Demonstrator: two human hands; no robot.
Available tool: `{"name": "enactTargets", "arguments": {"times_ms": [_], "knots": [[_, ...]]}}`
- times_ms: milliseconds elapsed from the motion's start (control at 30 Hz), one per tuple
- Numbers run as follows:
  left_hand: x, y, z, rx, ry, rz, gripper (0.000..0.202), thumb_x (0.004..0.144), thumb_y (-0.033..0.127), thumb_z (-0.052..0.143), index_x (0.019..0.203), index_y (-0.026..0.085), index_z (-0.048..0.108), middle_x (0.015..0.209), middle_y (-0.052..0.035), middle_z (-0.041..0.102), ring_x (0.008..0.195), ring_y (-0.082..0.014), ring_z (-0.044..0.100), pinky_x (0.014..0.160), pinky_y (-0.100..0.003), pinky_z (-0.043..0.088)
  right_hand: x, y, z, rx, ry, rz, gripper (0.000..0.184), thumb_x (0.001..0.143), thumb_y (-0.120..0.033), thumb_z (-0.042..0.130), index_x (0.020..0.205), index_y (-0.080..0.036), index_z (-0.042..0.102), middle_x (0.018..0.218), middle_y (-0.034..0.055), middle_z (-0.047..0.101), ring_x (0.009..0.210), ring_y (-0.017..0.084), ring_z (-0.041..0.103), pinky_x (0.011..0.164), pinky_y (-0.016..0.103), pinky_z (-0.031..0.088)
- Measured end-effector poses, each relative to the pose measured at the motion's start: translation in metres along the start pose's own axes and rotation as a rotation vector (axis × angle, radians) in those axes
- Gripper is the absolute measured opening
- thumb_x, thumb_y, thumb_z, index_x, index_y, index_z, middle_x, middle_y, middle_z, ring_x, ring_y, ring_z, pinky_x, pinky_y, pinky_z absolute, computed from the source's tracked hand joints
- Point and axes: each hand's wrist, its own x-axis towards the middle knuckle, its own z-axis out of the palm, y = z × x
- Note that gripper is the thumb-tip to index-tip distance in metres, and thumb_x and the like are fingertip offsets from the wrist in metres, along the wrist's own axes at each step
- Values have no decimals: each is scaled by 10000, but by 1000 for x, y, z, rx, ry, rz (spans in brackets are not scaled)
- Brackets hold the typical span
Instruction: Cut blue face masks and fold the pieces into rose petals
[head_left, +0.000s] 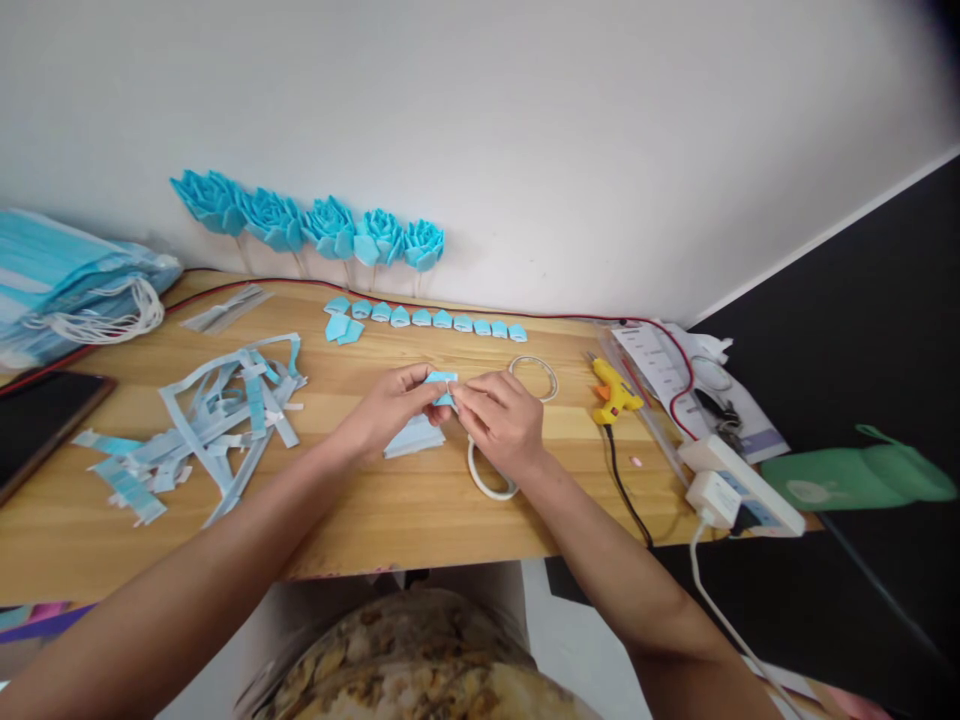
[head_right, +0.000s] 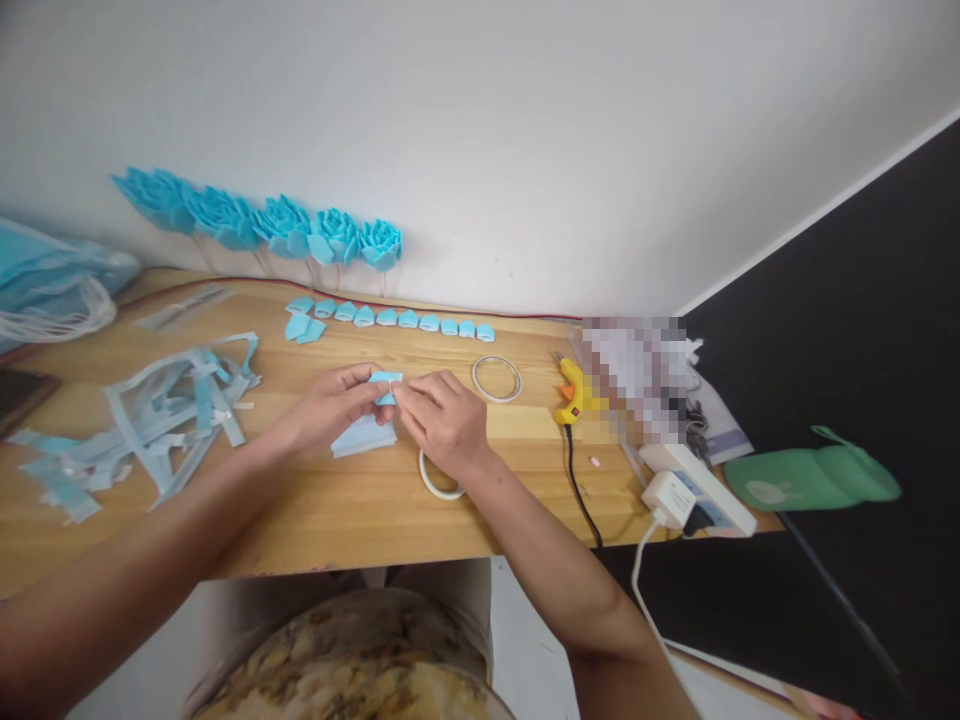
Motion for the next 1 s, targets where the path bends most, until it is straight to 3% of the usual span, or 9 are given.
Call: {"name": "enactTargets", "arguments": {"times_ms": [167, 433, 500, 600, 700, 833, 1000], "knots": [[0, 0, 0, -88, -18, -10, 195, 751, 332, 641, 741, 152, 566, 620, 0, 612, 597, -129, 567, 630, -268, 439, -1, 1, 1, -24, -16, 9, 213, 861, -116, 584, 1013, -224, 685, 840, 35, 685, 793, 164, 571, 679, 285, 436], [1, 5, 1, 118, 79, 32, 227, 739, 355, 642, 679, 162, 539, 570, 24, 552, 564, -120, 531, 584, -249, 418, 5, -5, -5, 58, -106, 29, 274, 868, -200, 547, 1108, -205, 680, 934, 66, 703, 863, 205, 601, 768, 352, 488], [0, 9, 0, 201, 86, 36, 229, 746, 359, 620, 653, 166, 540, 564, 17, 564, 553, -120, 526, 570, -245, 414, 6, -4, -6, 153, -74, 115, 245, 880, -205, 533, 1066, -211, 692, 930, 60, 706, 859, 197, 610, 787, 356, 492], [-1, 14, 0, 347, 72, 33, 256, 752, 366, 599, 599, 173, 527, 552, 11, 574, 512, -108, 489, 526, -235, 385, 8, 1, -8, 367, -33, 368, 229, 910, -213, 501, 1044, -212, 687, 961, 53, 705, 901, 178, 627, 794, 330, 500], [-2, 14, 0, 413, 30, 17, 259, 751, 384, 591, 609, 172, 552, 542, 13, 558, 503, -108, 480, 503, -231, 360, 7, 6, -8, 654, -131, 589, 297, 901, -266, 540, 1181, -215, 624, 990, 42, 692, 885, 156, 640, 749, 284, 513], [-2, 14, 0, 442, 14, -9, 229, 734, 384, 608, 663, 167, 590, 535, 21, 531, 494, -105, 451, 470, -224, 310, 4, 9, -3, 817, -226, 636, 391, 833, -277, 632, 1221, -229, 609, 870, -2, 633, 780, 121, 610, 743, 264, 503], [-3, 15, 1, 398, 33, 67, 313, 797, 424, 565, 615, 170, 553, 572, 8, 533, 556, -117, 482, 535, -237, 373, 1, 7, 1, 839, -173, 644, 386, 839, -262, 613, 1224, -239, 606, 859, 1, 602, 782, 125, 587, 749, 275, 499]]}}
